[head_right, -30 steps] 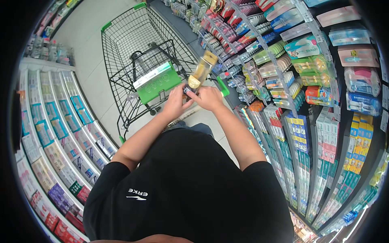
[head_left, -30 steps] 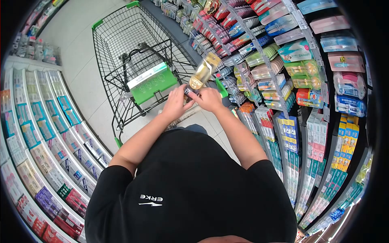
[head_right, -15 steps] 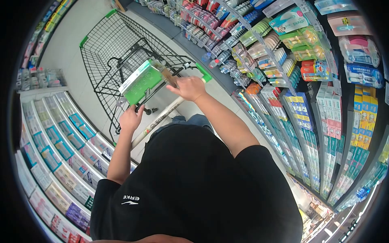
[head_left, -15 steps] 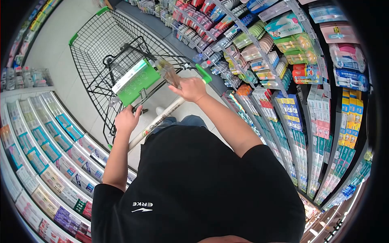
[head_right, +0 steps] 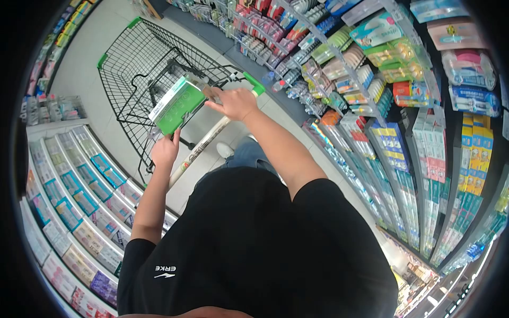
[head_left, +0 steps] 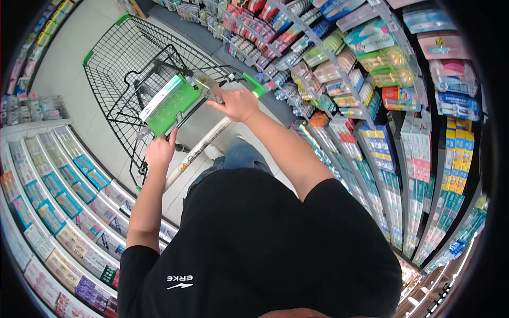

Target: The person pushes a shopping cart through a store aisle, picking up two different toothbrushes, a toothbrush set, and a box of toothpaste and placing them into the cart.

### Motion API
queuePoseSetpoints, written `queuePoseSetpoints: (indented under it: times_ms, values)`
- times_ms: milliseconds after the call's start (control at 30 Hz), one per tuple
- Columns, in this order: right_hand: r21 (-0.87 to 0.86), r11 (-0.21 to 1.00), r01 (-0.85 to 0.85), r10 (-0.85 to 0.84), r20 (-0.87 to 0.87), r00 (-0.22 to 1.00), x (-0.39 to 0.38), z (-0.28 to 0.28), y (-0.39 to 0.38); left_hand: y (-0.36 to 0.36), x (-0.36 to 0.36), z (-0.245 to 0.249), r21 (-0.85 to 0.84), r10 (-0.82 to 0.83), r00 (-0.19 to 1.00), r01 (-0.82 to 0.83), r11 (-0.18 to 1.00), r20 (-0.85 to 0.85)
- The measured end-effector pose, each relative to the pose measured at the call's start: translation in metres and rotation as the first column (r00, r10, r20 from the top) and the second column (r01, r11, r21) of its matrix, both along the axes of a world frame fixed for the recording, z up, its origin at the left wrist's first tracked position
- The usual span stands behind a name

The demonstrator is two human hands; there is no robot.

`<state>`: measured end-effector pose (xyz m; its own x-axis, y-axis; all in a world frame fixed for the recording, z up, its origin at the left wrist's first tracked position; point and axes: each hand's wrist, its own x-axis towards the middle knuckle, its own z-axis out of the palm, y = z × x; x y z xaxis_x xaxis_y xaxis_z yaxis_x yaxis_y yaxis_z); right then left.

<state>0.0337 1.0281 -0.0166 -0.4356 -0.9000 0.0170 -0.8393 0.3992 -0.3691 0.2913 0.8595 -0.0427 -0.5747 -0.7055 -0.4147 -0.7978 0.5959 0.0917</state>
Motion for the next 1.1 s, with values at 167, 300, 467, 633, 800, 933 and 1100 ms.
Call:
queuePoseSetpoints:
  times_ms: [167, 300, 467, 633, 800, 933, 1100]
  values:
    - [-0.013, 1.000, 0.024, -0.024, -0.029, 0.999, -0.008, 0.007, -0.025, -0.026, -0.009, -0.002, -0.032, 0.002, 0.998, -0.004, 0.999, -0.055]
    - [-0.010, 1.000, 0.024, -0.024, 0.000, 1.000, -0.016, 0.012, -0.048, -0.052, -0.018, 0.000, 0.027, 0.018, 1.000, -0.018, 0.999, -0.010]
    - [-0.042, 0.999, 0.004, -0.005, -0.026, 1.000, -0.031, 0.000, -0.080, -0.082, -0.031, 0.000, 0.045, 0.037, 0.999, -0.036, 0.998, -0.006]
    - [-0.048, 0.999, -0.007, 0.005, -0.026, 1.000, -0.049, 0.004, -0.115, -0.112, -0.045, -0.001, 0.015, 0.027, 0.999, -0.027, 1.000, -0.020]
    - [-0.047, 0.998, -0.035, 0.034, -0.014, 0.999, -0.066, 0.004, -0.145, -0.142, -0.058, -0.003, 0.003, 0.018, 1.000, -0.018, 1.000, -0.004]
    - [-0.045, 0.998, -0.054, 0.053, -0.011, 0.999, -0.075, 0.002, -0.168, -0.162, -0.069, 0.002, -0.013, 0.028, 0.999, -0.028, 1.000, -0.015]
    - [-0.030, 0.998, -0.059, 0.058, -0.004, 0.998, -0.092, -0.001, -0.202, -0.191, -0.082, -0.002, 0.020, 0.058, 0.998, -0.058, 0.998, -0.002]
